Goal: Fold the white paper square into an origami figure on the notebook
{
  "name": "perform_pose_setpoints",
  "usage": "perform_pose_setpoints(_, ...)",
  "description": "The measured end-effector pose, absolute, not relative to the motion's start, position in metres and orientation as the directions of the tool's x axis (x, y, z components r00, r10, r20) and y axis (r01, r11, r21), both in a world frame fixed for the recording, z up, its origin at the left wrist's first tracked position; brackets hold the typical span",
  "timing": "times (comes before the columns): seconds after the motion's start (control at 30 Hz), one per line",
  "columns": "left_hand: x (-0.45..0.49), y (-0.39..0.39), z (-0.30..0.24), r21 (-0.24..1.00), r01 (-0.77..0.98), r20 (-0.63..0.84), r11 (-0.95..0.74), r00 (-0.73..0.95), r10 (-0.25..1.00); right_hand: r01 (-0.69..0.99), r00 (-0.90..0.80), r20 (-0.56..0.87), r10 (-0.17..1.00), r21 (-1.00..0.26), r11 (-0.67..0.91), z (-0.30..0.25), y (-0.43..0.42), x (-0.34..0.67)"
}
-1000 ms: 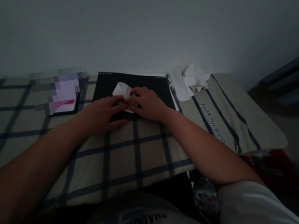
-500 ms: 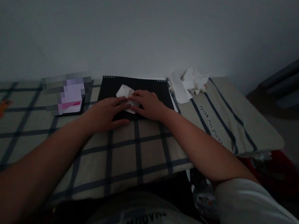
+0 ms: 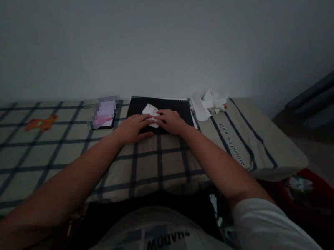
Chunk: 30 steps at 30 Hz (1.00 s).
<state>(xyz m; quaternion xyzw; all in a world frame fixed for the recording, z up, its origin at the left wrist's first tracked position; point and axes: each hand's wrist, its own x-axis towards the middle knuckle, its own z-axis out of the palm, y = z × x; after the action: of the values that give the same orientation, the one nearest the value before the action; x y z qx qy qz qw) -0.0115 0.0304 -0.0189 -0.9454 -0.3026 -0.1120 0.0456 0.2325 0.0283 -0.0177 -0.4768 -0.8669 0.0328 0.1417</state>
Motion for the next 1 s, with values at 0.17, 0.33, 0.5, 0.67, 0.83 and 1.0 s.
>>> perform_pose_setpoints(0.17,-0.011,0.038,-0.023,-0.045,0.581,0.247,-0.812,0.794,0.555,0.810,-0.539,0.153,0.829,-0.177,0.559,-0.024,0.031,0.233)
perform_pose_setpoints(0.33,-0.011,0.042,-0.025,-0.041,0.588,0.269,-0.808,0.785,0.558,0.797,-0.545,0.215,0.811,-0.167,0.580,-0.032,0.030,0.237)
perform_pose_setpoints(0.5,-0.010,0.043,-0.026,-0.036,0.606,0.273,-0.795,0.771,0.575,0.764,-0.563,0.285,0.776,-0.177,0.620,-0.029,0.027,0.241)
perform_pose_setpoints(0.67,-0.010,0.043,-0.025,-0.021,0.620,0.264,-0.784,0.760,0.594,0.765,-0.563,0.300,0.770,-0.162,0.623,-0.029,0.026,0.242)
perform_pose_setpoints(0.83,-0.011,0.042,-0.021,-0.010,0.623,0.249,-0.782,0.759,0.602,0.767,-0.570,0.293,0.768,-0.144,0.625,-0.027,0.026,0.242)
perform_pose_setpoints(1.0,-0.012,0.040,-0.019,0.001,0.629,0.239,-0.777,0.755,0.611,0.783,-0.572,0.261,0.778,-0.109,0.612,-0.021,0.024,0.240)
